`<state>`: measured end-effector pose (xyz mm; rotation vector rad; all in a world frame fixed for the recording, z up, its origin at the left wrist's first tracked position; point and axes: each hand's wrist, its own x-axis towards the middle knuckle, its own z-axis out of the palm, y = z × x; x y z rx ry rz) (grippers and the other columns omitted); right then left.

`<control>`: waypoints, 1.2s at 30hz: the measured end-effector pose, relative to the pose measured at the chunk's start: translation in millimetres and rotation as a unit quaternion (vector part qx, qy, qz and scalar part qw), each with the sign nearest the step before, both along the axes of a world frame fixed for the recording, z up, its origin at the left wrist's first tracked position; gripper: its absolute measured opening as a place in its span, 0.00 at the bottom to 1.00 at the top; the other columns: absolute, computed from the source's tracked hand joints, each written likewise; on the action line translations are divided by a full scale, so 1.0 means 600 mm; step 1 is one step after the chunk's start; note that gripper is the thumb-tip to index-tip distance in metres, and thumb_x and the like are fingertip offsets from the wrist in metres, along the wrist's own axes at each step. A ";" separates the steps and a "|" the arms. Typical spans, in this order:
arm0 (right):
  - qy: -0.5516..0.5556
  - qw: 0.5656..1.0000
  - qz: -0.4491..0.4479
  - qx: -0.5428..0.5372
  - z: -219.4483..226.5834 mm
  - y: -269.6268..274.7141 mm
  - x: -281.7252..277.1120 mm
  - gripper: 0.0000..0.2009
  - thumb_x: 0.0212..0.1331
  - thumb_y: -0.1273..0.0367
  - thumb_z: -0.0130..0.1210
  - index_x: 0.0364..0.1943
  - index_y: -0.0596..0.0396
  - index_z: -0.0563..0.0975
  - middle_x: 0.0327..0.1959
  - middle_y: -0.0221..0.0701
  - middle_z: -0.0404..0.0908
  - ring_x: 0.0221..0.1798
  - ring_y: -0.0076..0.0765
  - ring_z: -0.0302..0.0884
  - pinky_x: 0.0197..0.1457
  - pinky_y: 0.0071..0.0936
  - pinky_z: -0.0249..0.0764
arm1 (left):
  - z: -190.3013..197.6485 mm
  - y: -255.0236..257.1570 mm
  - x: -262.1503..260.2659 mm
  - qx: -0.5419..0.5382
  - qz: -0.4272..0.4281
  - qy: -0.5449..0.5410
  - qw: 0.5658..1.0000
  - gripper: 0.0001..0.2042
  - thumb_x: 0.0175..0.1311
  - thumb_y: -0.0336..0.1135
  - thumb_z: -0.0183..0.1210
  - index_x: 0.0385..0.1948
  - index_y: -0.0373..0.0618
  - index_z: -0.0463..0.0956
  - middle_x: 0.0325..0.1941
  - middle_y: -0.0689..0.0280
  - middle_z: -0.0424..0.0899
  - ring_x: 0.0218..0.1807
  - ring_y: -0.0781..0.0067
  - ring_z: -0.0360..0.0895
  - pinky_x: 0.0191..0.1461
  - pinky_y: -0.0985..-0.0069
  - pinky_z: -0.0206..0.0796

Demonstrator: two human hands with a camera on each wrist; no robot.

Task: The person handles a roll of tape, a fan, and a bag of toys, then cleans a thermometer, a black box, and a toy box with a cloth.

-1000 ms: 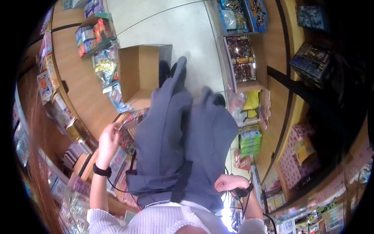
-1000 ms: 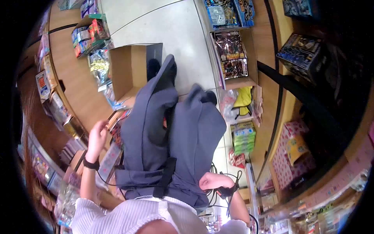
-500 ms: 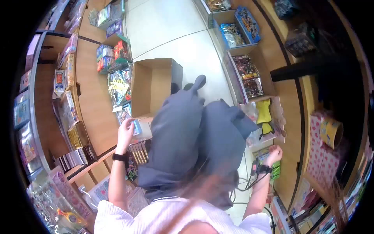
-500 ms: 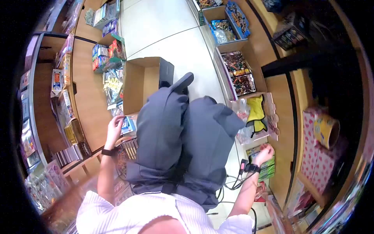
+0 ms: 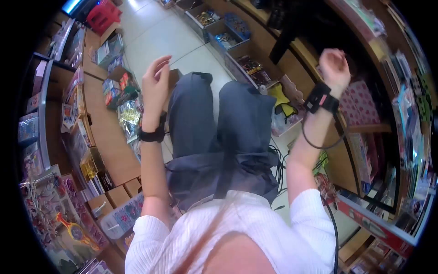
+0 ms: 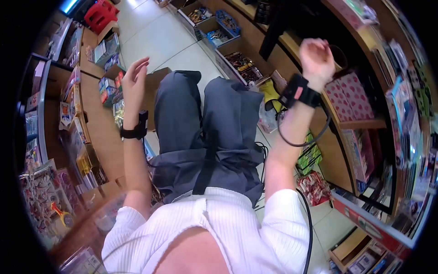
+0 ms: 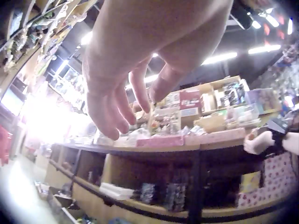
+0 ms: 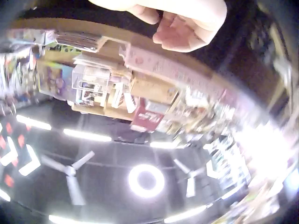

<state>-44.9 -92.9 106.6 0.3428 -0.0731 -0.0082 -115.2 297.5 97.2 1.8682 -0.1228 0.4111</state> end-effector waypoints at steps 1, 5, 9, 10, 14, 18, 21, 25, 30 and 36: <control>-0.098 0.989 0.083 0.076 0.086 0.071 -0.014 0.05 0.47 0.72 0.43 0.24 0.57 0.70 0.16 0.27 0.65 0.19 0.25 0.64 0.30 0.24 0.65 | 0.010 -0.015 -0.007 0.009 -0.029 -0.048 0.998 0.11 0.60 0.27 0.48 0.43 0.38 0.72 0.45 0.60 0.76 0.49 0.73 0.72 0.51 0.78 0.63; -0.298 0.952 0.047 0.057 0.125 0.121 0.040 0.03 0.46 0.75 0.45 0.23 0.58 0.71 0.19 0.28 0.67 0.23 0.27 0.66 0.34 0.24 0.66 | 0.037 -0.040 -0.049 0.064 -0.053 -0.106 0.991 0.11 0.57 0.28 0.50 0.42 0.42 0.74 0.48 0.59 0.75 0.51 0.70 0.71 0.54 0.74 0.61; -0.411 0.879 -0.052 -0.237 0.253 0.178 -0.012 0.04 0.51 0.75 0.46 0.21 0.54 0.68 0.17 0.25 0.64 0.22 0.24 0.62 0.36 0.22 0.64 | 0.031 0.037 -0.076 0.089 0.021 -0.101 0.991 0.11 0.58 0.29 0.49 0.41 0.39 0.73 0.47 0.60 0.76 0.48 0.67 0.73 0.53 0.76 0.61; -0.379 0.827 -0.123 -0.396 0.280 0.175 -0.017 0.01 0.51 0.75 0.47 0.25 0.56 0.70 0.20 0.26 0.67 0.25 0.25 0.65 0.39 0.23 0.65 | 0.007 0.095 -0.092 0.075 0.086 -0.048 0.992 0.11 0.59 0.29 0.49 0.42 0.38 0.73 0.46 0.58 0.76 0.48 0.66 0.73 0.53 0.75 0.61; -0.254 0.348 -0.396 -0.811 0.201 0.145 -0.079 0.07 0.59 0.73 0.47 0.29 0.63 0.75 0.28 0.30 0.74 0.29 0.19 0.68 0.33 0.16 0.65 | -0.040 0.169 -0.131 0.356 0.171 -0.102 0.913 0.10 0.58 0.28 0.48 0.41 0.38 0.72 0.43 0.54 0.75 0.45 0.54 0.72 0.50 0.68 0.63; -0.195 0.177 -0.259 -0.929 0.056 0.073 -0.122 0.04 0.52 0.76 0.51 0.24 0.63 0.73 0.19 0.30 0.72 0.23 0.19 0.68 0.25 0.17 0.62 | -0.198 0.225 -0.181 0.404 0.096 0.095 0.905 0.09 0.55 0.25 0.47 0.37 0.40 0.72 0.42 0.54 0.75 0.45 0.51 0.71 0.47 0.62 0.63; -0.040 0.273 -0.141 -0.951 -0.029 0.027 -0.166 0.06 0.55 0.73 0.51 0.26 0.62 0.74 0.19 0.27 0.73 0.23 0.18 0.69 0.26 0.16 0.63 | -0.328 0.225 -0.218 0.340 0.034 0.238 0.909 0.07 0.53 0.26 0.48 0.31 0.37 0.73 0.35 0.51 0.77 0.41 0.49 0.72 0.43 0.62 0.65; 0.086 0.364 -0.048 -0.926 -0.094 -0.016 -0.190 0.07 0.58 0.71 0.50 0.27 0.61 0.75 0.21 0.25 0.74 0.25 0.17 0.69 0.28 0.15 0.64 | -0.471 0.200 -0.258 0.214 -0.055 0.348 0.911 0.08 0.50 0.26 0.48 0.30 0.33 0.74 0.32 0.47 0.77 0.38 0.49 0.75 0.41 0.64 0.66; 0.152 0.402 -0.020 -0.903 -0.161 -0.035 -0.216 0.07 0.59 0.71 0.49 0.30 0.61 0.75 0.22 0.28 0.75 0.25 0.20 0.71 0.29 0.17 0.69 | -0.454 0.159 -0.312 -0.136 -0.003 0.499 0.856 0.12 0.59 0.32 0.47 0.39 0.36 0.75 0.40 0.61 0.80 0.40 0.65 0.75 0.46 0.74 0.64; 0.195 0.442 0.033 -0.875 -0.224 -0.016 -0.234 0.08 0.59 0.68 0.50 0.31 0.61 0.75 0.22 0.28 0.75 0.25 0.21 0.73 0.30 0.18 0.72 | -0.477 0.114 -0.330 -0.111 -0.014 0.528 0.842 0.13 0.59 0.33 0.47 0.40 0.36 0.74 0.40 0.61 0.80 0.41 0.66 0.74 0.47 0.74 0.64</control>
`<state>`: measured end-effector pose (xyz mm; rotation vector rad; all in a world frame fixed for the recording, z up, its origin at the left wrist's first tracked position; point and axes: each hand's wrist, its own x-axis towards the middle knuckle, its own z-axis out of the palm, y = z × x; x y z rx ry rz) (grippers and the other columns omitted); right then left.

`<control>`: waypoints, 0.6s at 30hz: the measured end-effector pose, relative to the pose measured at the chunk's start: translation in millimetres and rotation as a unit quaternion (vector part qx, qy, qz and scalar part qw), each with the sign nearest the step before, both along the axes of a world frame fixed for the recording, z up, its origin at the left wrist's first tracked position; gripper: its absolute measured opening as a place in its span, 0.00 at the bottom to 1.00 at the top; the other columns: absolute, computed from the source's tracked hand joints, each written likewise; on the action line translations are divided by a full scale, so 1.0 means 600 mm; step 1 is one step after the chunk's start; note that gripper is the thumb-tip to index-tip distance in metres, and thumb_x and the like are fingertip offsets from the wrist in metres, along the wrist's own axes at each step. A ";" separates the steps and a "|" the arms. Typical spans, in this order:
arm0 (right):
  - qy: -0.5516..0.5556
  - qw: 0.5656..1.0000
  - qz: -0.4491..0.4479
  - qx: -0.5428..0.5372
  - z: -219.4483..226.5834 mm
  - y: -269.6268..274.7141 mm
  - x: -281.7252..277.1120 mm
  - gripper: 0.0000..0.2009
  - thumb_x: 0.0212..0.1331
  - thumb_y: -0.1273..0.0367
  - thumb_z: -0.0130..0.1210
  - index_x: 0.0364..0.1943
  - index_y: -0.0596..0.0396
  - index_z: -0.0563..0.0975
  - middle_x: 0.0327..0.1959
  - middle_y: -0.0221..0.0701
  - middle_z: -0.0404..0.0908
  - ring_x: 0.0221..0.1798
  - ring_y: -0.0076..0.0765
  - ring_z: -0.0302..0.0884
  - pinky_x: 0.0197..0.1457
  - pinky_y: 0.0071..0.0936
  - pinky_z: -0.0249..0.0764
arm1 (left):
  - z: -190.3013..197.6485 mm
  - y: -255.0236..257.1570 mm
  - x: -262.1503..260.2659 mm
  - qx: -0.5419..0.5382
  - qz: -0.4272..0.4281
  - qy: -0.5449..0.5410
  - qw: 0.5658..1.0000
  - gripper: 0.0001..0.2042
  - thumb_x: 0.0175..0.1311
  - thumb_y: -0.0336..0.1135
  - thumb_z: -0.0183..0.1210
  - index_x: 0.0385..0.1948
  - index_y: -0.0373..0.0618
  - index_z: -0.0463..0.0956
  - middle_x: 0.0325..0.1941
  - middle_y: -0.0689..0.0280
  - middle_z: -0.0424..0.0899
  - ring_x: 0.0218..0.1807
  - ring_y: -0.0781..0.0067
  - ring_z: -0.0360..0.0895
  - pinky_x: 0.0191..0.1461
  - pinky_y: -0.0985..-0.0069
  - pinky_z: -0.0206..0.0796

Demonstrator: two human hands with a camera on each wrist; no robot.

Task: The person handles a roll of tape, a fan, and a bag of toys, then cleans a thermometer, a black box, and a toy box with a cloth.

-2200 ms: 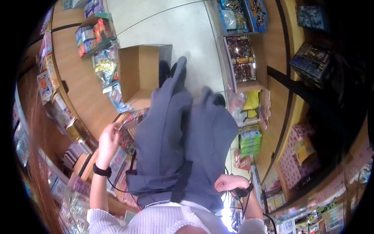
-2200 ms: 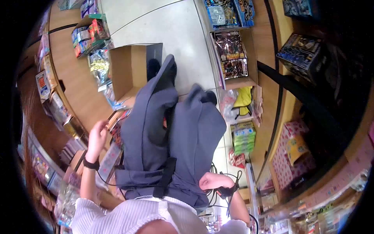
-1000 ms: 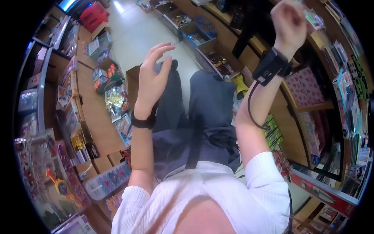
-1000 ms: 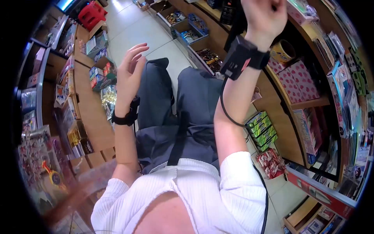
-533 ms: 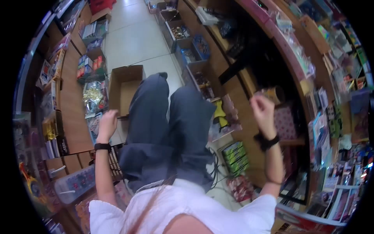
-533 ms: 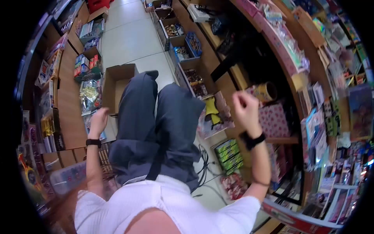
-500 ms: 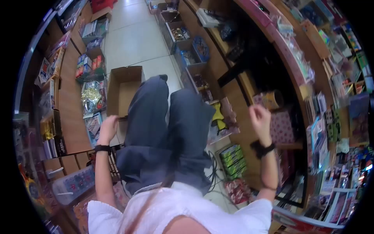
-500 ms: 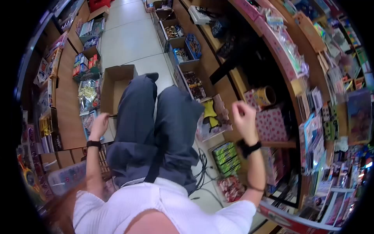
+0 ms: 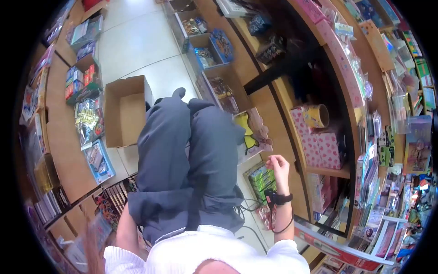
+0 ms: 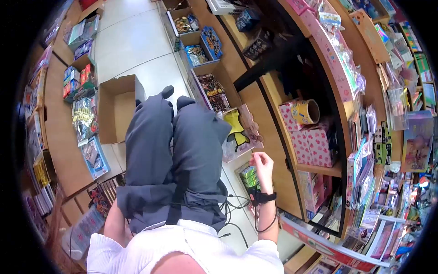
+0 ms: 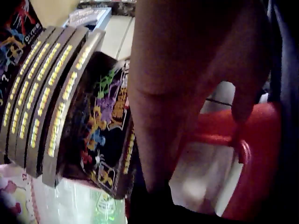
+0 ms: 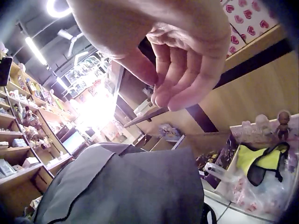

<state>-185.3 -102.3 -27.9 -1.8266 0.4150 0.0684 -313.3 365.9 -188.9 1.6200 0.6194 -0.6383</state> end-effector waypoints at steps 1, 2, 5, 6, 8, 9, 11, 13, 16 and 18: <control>0.000 1.000 -0.007 0.007 -0.004 0.001 0.003 0.09 0.59 0.68 0.50 0.31 0.61 0.75 0.22 0.28 0.75 0.25 0.21 0.73 0.29 0.18 0.71 | -0.003 -0.007 0.003 0.000 -0.001 0.005 1.000 0.13 0.59 0.33 0.47 0.40 0.36 0.74 0.40 0.61 0.80 0.41 0.66 0.74 0.47 0.74 0.64; -0.001 1.000 -0.013 0.013 -0.007 0.003 0.007 0.09 0.59 0.68 0.50 0.31 0.61 0.75 0.22 0.28 0.75 0.25 0.21 0.72 0.29 0.18 0.71 | -0.004 -0.006 0.007 -0.002 0.000 0.009 1.000 0.13 0.59 0.33 0.47 0.40 0.36 0.74 0.41 0.61 0.80 0.41 0.66 0.74 0.47 0.74 0.63; -0.047 0.996 -0.072 0.019 -0.026 0.017 0.039 0.09 0.59 0.66 0.50 0.31 0.59 0.75 0.22 0.26 0.76 0.24 0.20 0.72 0.29 0.18 0.70 | -0.008 -0.021 0.006 -0.002 0.001 0.023 1.000 0.13 0.59 0.33 0.47 0.41 0.36 0.74 0.41 0.61 0.79 0.41 0.66 0.74 0.47 0.74 0.63; -0.052 0.992 -0.105 0.035 -0.021 0.041 0.059 0.10 0.60 0.66 0.50 0.32 0.59 0.76 0.23 0.26 0.76 0.25 0.20 0.72 0.29 0.18 0.71 | -0.008 -0.024 0.006 -0.003 0.004 0.029 1.000 0.13 0.59 0.33 0.47 0.41 0.36 0.74 0.41 0.61 0.79 0.41 0.66 0.74 0.47 0.74 0.63; -0.067 0.987 -0.125 0.071 -0.036 0.080 0.102 0.10 0.59 0.65 0.50 0.33 0.59 0.75 0.24 0.27 0.76 0.25 0.21 0.73 0.31 0.18 0.72 | -0.010 -0.025 0.014 -0.004 0.002 0.038 0.999 0.13 0.60 0.34 0.47 0.41 0.36 0.74 0.41 0.61 0.79 0.42 0.67 0.73 0.47 0.74 0.63; -0.064 0.986 -0.128 0.085 -0.038 0.107 0.128 0.10 0.59 0.65 0.51 0.34 0.59 0.75 0.23 0.27 0.76 0.25 0.21 0.73 0.31 0.18 0.72 | -0.008 -0.029 0.013 -0.003 0.006 0.047 0.999 0.13 0.60 0.34 0.47 0.41 0.36 0.73 0.41 0.60 0.79 0.42 0.67 0.73 0.47 0.74 0.63; -0.087 0.985 -0.093 0.117 -0.018 0.177 0.189 0.08 0.59 0.68 0.49 0.33 0.59 0.75 0.23 0.28 0.76 0.24 0.21 0.72 0.30 0.19 0.71 | -0.014 -0.028 0.036 -0.005 0.003 0.060 0.998 0.13 0.60 0.34 0.47 0.41 0.35 0.73 0.41 0.60 0.79 0.42 0.67 0.73 0.48 0.74 0.63; -0.109 0.985 -0.066 0.118 -0.014 0.231 0.257 0.07 0.60 0.70 0.48 0.33 0.60 0.74 0.23 0.28 0.76 0.24 0.20 0.72 0.31 0.18 0.70 | -0.022 -0.034 0.064 -0.006 0.005 0.078 0.997 0.14 0.60 0.34 0.47 0.42 0.35 0.73 0.42 0.60 0.79 0.42 0.67 0.73 0.48 0.74 0.63; -0.143 0.982 -0.049 0.113 -0.046 0.283 0.380 0.07 0.61 0.71 0.47 0.33 0.61 0.74 0.24 0.28 0.75 0.26 0.18 0.71 0.31 0.16 0.68 | -0.057 -0.038 0.143 -0.007 0.005 0.097 0.995 0.14 0.60 0.34 0.47 0.42 0.35 0.73 0.42 0.60 0.78 0.42 0.68 0.73 0.48 0.74 0.63; -0.185 0.978 -0.037 0.091 -0.062 0.314 0.459 0.06 0.59 0.72 0.48 0.33 0.61 0.74 0.25 0.27 0.74 0.29 0.18 0.71 0.34 0.16 0.69 | -0.079 -0.039 0.192 -0.003 0.001 0.118 0.993 0.14 0.60 0.34 0.47 0.42 0.35 0.73 0.42 0.60 0.78 0.43 0.68 0.72 0.48 0.74 0.63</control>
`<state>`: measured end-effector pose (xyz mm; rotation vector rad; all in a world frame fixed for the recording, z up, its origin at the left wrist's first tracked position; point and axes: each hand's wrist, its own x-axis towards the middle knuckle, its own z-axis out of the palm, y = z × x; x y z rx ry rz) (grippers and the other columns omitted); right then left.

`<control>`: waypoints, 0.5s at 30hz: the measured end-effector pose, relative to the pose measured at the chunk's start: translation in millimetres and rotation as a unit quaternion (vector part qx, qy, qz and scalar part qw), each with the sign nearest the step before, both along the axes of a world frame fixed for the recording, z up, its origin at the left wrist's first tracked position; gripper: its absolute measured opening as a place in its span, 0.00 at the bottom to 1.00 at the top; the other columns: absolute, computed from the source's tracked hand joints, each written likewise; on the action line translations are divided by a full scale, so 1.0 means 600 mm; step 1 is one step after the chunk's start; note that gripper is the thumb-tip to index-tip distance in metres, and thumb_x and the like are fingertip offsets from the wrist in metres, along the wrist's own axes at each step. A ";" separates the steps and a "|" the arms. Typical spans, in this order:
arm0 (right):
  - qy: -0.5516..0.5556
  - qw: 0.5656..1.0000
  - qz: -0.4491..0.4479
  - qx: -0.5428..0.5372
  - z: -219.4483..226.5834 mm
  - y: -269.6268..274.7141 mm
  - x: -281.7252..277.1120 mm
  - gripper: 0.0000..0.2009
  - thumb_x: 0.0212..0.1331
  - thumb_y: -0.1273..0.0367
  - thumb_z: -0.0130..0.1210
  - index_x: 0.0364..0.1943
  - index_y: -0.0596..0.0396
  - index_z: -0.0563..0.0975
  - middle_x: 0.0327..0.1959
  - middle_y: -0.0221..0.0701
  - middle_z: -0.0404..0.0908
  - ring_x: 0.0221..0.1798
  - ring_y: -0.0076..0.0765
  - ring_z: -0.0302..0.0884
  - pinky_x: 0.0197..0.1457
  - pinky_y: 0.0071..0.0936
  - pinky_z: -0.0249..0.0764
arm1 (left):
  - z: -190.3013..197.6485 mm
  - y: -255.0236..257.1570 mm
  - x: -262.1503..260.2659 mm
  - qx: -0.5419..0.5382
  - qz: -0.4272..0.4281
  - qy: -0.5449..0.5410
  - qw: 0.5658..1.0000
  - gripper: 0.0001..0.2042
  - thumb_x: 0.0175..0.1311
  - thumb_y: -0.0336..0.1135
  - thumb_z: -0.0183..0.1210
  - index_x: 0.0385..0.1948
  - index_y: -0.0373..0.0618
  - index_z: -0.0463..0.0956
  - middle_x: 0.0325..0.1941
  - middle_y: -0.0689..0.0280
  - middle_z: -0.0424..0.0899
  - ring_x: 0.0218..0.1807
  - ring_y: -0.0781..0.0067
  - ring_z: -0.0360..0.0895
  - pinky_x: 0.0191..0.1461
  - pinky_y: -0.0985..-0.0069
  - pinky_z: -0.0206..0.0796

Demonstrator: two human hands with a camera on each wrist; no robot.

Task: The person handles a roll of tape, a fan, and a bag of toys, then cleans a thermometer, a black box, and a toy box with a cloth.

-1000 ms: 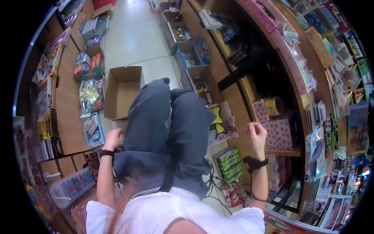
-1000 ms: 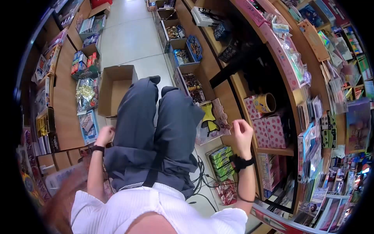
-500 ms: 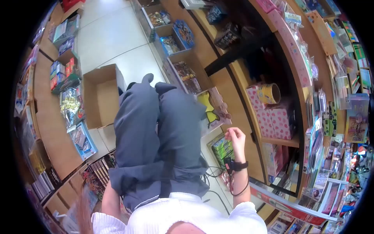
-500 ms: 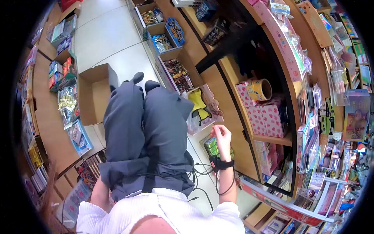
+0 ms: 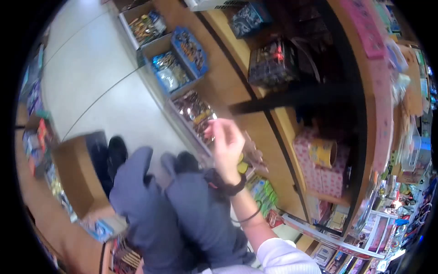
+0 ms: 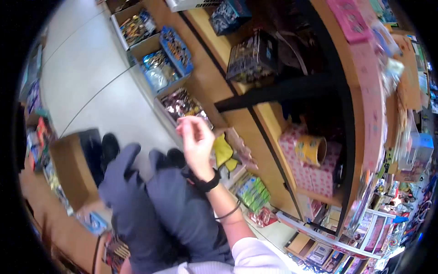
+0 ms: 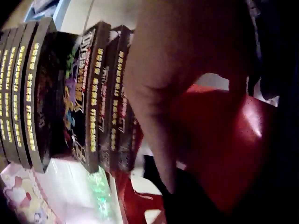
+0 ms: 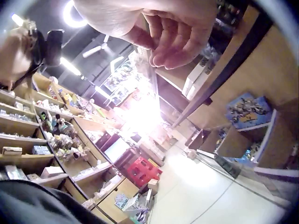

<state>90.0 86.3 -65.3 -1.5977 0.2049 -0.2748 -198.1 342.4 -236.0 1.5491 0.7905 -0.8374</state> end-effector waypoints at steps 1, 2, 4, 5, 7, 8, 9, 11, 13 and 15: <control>-0.023 1.000 0.009 -0.017 -0.003 0.012 0.036 0.05 0.58 0.74 0.49 0.34 0.61 0.74 0.26 0.27 0.75 0.30 0.18 0.72 0.34 0.16 0.69 | -0.005 0.000 0.020 0.002 -0.005 0.012 1.000 0.14 0.60 0.34 0.47 0.42 0.35 0.73 0.42 0.60 0.78 0.43 0.68 0.72 0.48 0.74 0.62; -0.030 0.998 0.009 -0.047 -0.009 0.021 0.070 0.04 0.57 0.76 0.50 0.33 0.61 0.74 0.26 0.29 0.76 0.29 0.19 0.73 0.33 0.17 0.69 | -0.008 0.003 0.037 0.003 -0.011 0.028 1.000 0.14 0.60 0.34 0.47 0.42 0.35 0.72 0.42 0.60 0.78 0.43 0.68 0.72 0.48 0.74 0.62; -0.056 0.992 0.023 -0.115 -0.010 0.037 0.132 0.03 0.56 0.76 0.50 0.32 0.62 0.74 0.25 0.30 0.76 0.27 0.21 0.74 0.31 0.17 0.68 | -0.007 0.013 0.061 0.007 -0.015 0.055 0.998 0.14 0.60 0.35 0.47 0.43 0.35 0.72 0.43 0.60 0.78 0.43 0.69 0.72 0.49 0.74 0.62; -0.064 0.991 0.032 -0.110 -0.009 0.043 0.159 0.03 0.55 0.77 0.51 0.32 0.62 0.74 0.24 0.31 0.75 0.26 0.23 0.74 0.31 0.17 0.68 | -0.001 0.019 0.071 0.008 -0.017 0.067 0.998 0.14 0.60 0.35 0.47 0.43 0.35 0.72 0.43 0.60 0.78 0.43 0.69 0.72 0.49 0.74 0.62; -0.059 0.991 0.043 -0.116 0.006 0.050 0.195 0.03 0.54 0.77 0.51 0.32 0.61 0.74 0.23 0.31 0.75 0.26 0.23 0.74 0.30 0.18 0.68 | 0.010 0.026 0.089 0.018 -0.016 0.080 0.997 0.14 0.61 0.35 0.47 0.43 0.35 0.72 0.43 0.60 0.78 0.43 0.69 0.71 0.49 0.74 0.62; -0.055 0.989 0.046 -0.126 0.012 0.049 0.208 0.03 0.54 0.77 0.51 0.32 0.61 0.74 0.23 0.31 0.75 0.25 0.23 0.74 0.30 0.18 0.68 | 0.017 0.032 0.096 0.021 -0.017 0.085 0.996 0.14 0.61 0.35 0.46 0.43 0.35 0.72 0.43 0.60 0.78 0.43 0.69 0.71 0.49 0.74 0.62; -0.051 0.989 0.043 -0.131 0.023 0.049 0.219 0.03 0.54 0.77 0.52 0.31 0.61 0.75 0.23 0.31 0.76 0.25 0.23 0.74 0.30 0.19 0.68 | 0.025 0.038 0.102 0.022 -0.018 0.087 0.996 0.15 0.61 0.35 0.46 0.43 0.35 0.72 0.43 0.60 0.78 0.43 0.69 0.71 0.49 0.74 0.62; -0.055 0.989 0.032 -0.137 0.048 0.041 0.229 0.02 0.54 0.76 0.52 0.31 0.61 0.75 0.23 0.31 0.76 0.25 0.23 0.74 0.30 0.19 0.68 | 0.043 0.051 0.110 0.026 -0.024 0.088 0.996 0.15 0.61 0.35 0.46 0.44 0.35 0.72 0.43 0.60 0.77 0.44 0.70 0.71 0.49 0.74 0.62; -0.047 0.991 0.016 -0.126 0.068 0.036 0.227 0.02 0.54 0.76 0.52 0.30 0.61 0.75 0.23 0.32 0.77 0.26 0.24 0.75 0.30 0.19 0.69 | 0.057 0.063 0.116 0.030 -0.029 0.079 0.996 0.15 0.61 0.35 0.46 0.44 0.35 0.71 0.44 0.60 0.77 0.44 0.70 0.71 0.50 0.74 0.62; -0.049 0.990 0.007 -0.130 0.090 0.028 0.216 0.03 0.54 0.76 0.52 0.31 0.62 0.75 0.24 0.31 0.77 0.27 0.22 0.75 0.31 0.18 0.69 | 0.065 0.073 0.120 0.034 -0.032 0.061 0.997 0.15 0.61 0.35 0.46 0.44 0.35 0.71 0.44 0.60 0.77 0.44 0.70 0.70 0.50 0.74 0.62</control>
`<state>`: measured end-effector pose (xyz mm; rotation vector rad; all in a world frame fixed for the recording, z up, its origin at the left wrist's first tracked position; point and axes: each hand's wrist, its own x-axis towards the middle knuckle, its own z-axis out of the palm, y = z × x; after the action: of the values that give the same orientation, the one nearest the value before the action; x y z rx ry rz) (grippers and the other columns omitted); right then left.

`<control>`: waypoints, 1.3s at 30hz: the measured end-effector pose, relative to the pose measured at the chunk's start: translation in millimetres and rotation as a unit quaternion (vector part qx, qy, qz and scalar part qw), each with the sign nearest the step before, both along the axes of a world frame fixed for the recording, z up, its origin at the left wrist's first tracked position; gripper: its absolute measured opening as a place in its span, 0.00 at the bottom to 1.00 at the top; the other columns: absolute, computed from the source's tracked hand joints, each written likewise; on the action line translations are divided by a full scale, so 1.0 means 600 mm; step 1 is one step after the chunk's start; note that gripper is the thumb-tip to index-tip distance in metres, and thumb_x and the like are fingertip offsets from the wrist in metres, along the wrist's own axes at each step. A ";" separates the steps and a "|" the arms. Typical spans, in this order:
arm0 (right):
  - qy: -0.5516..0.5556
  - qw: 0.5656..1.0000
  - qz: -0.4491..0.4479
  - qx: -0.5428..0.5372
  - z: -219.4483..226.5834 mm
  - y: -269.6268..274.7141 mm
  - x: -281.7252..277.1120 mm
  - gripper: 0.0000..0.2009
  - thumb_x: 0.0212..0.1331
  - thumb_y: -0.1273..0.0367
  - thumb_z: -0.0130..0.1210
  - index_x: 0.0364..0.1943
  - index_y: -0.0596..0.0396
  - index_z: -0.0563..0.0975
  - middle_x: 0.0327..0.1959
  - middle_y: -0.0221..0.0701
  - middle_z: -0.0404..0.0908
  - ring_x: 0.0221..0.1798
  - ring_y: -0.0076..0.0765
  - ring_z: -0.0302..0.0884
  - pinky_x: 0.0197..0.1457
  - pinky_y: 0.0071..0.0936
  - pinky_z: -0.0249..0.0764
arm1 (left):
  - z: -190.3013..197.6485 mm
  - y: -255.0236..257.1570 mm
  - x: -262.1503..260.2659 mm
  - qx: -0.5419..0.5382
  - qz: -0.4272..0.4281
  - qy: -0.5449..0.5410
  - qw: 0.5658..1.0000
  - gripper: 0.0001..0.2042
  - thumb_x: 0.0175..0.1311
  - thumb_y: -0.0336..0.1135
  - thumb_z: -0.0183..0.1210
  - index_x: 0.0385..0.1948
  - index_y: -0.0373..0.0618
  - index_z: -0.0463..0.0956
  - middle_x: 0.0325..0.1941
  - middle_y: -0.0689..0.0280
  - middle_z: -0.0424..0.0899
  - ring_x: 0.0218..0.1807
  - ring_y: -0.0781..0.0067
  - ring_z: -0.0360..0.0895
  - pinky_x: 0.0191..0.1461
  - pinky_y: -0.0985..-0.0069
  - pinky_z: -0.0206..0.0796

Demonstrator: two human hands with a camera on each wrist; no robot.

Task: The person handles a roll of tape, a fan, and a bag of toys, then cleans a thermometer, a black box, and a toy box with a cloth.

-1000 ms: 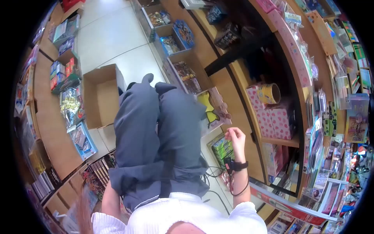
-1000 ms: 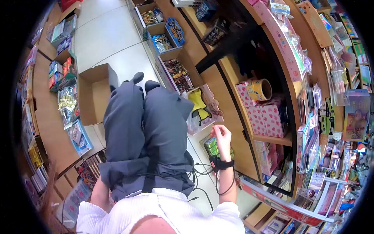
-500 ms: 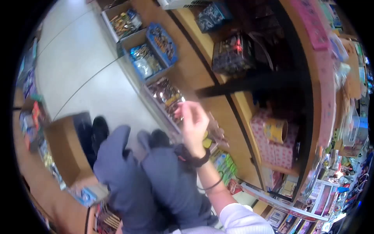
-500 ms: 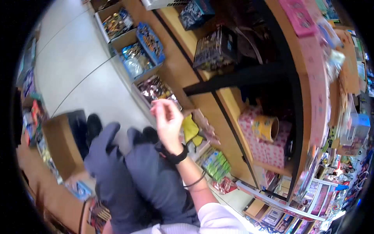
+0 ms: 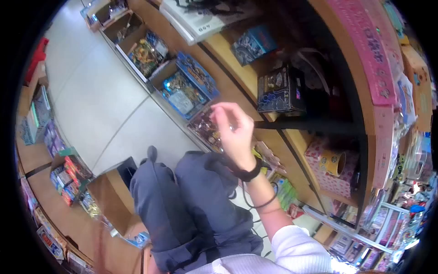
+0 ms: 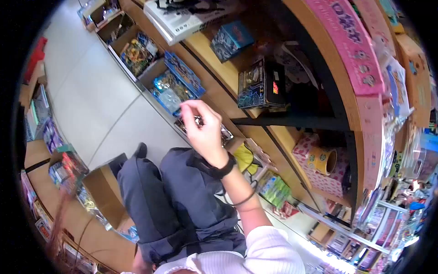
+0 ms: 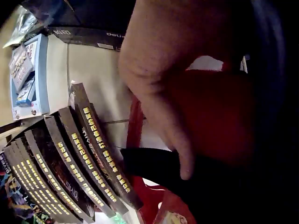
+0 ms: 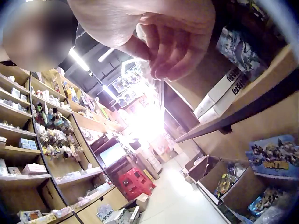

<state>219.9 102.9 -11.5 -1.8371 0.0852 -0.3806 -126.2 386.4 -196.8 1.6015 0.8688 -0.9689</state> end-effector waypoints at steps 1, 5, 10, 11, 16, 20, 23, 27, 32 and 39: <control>-0.003 1.000 -0.007 0.005 0.002 -0.004 -0.003 0.03 0.54 0.76 0.51 0.31 0.62 0.75 0.24 0.31 0.77 0.27 0.21 0.75 0.31 0.17 0.69 | -0.001 0.002 0.000 0.001 -0.001 -0.009 1.000 0.15 0.61 0.36 0.46 0.44 0.35 0.71 0.44 0.60 0.77 0.44 0.70 0.70 0.50 0.74 0.62; -0.016 0.999 -0.033 -0.038 -0.007 -0.026 -0.041 0.04 0.56 0.75 0.50 0.31 0.63 0.74 0.22 0.30 0.77 0.26 0.20 0.74 0.31 0.18 0.69 | -0.002 0.022 -0.019 0.001 -0.004 -0.037 0.999 0.15 0.61 0.36 0.46 0.45 0.35 0.71 0.44 0.60 0.77 0.44 0.71 0.70 0.50 0.74 0.61; 0.022 0.996 -0.073 -0.045 -0.009 -0.044 -0.123 0.05 0.56 0.73 0.51 0.33 0.61 0.74 0.24 0.29 0.76 0.26 0.19 0.72 0.31 0.17 0.68 | 0.010 0.052 -0.032 0.003 -0.007 -0.082 0.997 0.16 0.62 0.36 0.46 0.45 0.35 0.70 0.45 0.59 0.76 0.45 0.72 0.69 0.51 0.74 0.61; 0.019 0.996 -0.084 -0.017 -0.015 -0.057 -0.135 0.05 0.56 0.73 0.50 0.34 0.60 0.74 0.24 0.28 0.76 0.26 0.18 0.71 0.30 0.17 0.68 | 0.012 0.059 -0.034 0.003 -0.009 -0.092 0.996 0.16 0.62 0.36 0.46 0.45 0.34 0.70 0.45 0.59 0.76 0.45 0.72 0.69 0.51 0.74 0.61; -0.072 0.975 -0.212 -0.005 0.044 -0.149 -0.205 0.05 0.59 0.74 0.46 0.37 0.58 0.72 0.26 0.28 0.74 0.27 0.19 0.71 0.32 0.17 0.68 | 0.030 0.092 -0.021 -0.002 -0.023 -0.136 0.990 0.16 0.62 0.37 0.46 0.46 0.34 0.70 0.45 0.59 0.76 0.45 0.73 0.68 0.51 0.74 0.61; -0.136 0.933 -0.306 0.134 0.034 -0.286 -0.222 0.08 0.61 0.72 0.43 0.39 0.60 0.71 0.34 0.35 0.75 0.32 0.28 0.73 0.36 0.22 0.71 | 0.054 0.138 0.029 -0.020 -0.033 -0.185 0.982 0.17 0.62 0.37 0.46 0.46 0.34 0.69 0.46 0.59 0.76 0.46 0.73 0.68 0.52 0.74 0.60; -0.087 0.932 -0.257 0.241 0.022 -0.380 -0.184 0.10 0.61 0.69 0.42 0.43 0.60 0.70 0.40 0.36 0.74 0.41 0.35 0.73 0.44 0.28 0.71 | 0.037 0.173 0.075 -0.060 -0.104 -0.221 0.968 0.17 0.62 0.39 0.46 0.46 0.37 0.70 0.45 0.61 0.76 0.41 0.73 0.72 0.46 0.76 0.64; 0.013 0.908 -0.238 0.345 0.011 -0.454 -0.084 0.18 0.62 0.63 0.40 0.53 0.53 0.66 0.52 0.34 0.68 0.54 0.42 0.65 0.58 0.42 0.61 | 0.079 0.188 0.099 0.039 0.147 -0.206 0.967 0.12 0.62 0.35 0.48 0.43 0.40 0.72 0.34 0.66 0.78 0.34 0.78 0.74 0.37 0.83 0.66; -0.047 0.986 0.020 -0.160 -0.074 -0.574 0.005 0.23 0.62 0.57 0.39 0.59 0.48 0.60 0.62 0.34 0.57 0.63 0.42 0.54 0.62 0.46 0.56 | 0.103 0.215 0.133 0.019 0.158 -0.286 0.945 0.15 0.64 0.38 0.47 0.48 0.42 0.69 0.42 0.65 0.77 0.41 0.76 0.74 0.42 0.82 0.65; 0.026 0.998 0.032 -0.053 -0.012 -0.506 0.003 0.27 0.61 0.58 0.41 0.63 0.51 0.54 0.62 0.41 0.57 0.66 0.46 0.49 0.64 0.41 0.55 | 0.172 0.164 0.205 0.011 0.127 -0.266 0.955 0.16 0.65 0.41 0.46 0.51 0.44 0.66 0.49 0.66 0.74 0.46 0.77 0.72 0.47 0.83 0.63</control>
<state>221.5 -200.6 -18.8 -1.9495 0.0423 -0.2968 -3.4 484.8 -93.6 1.6102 0.6806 -0.3179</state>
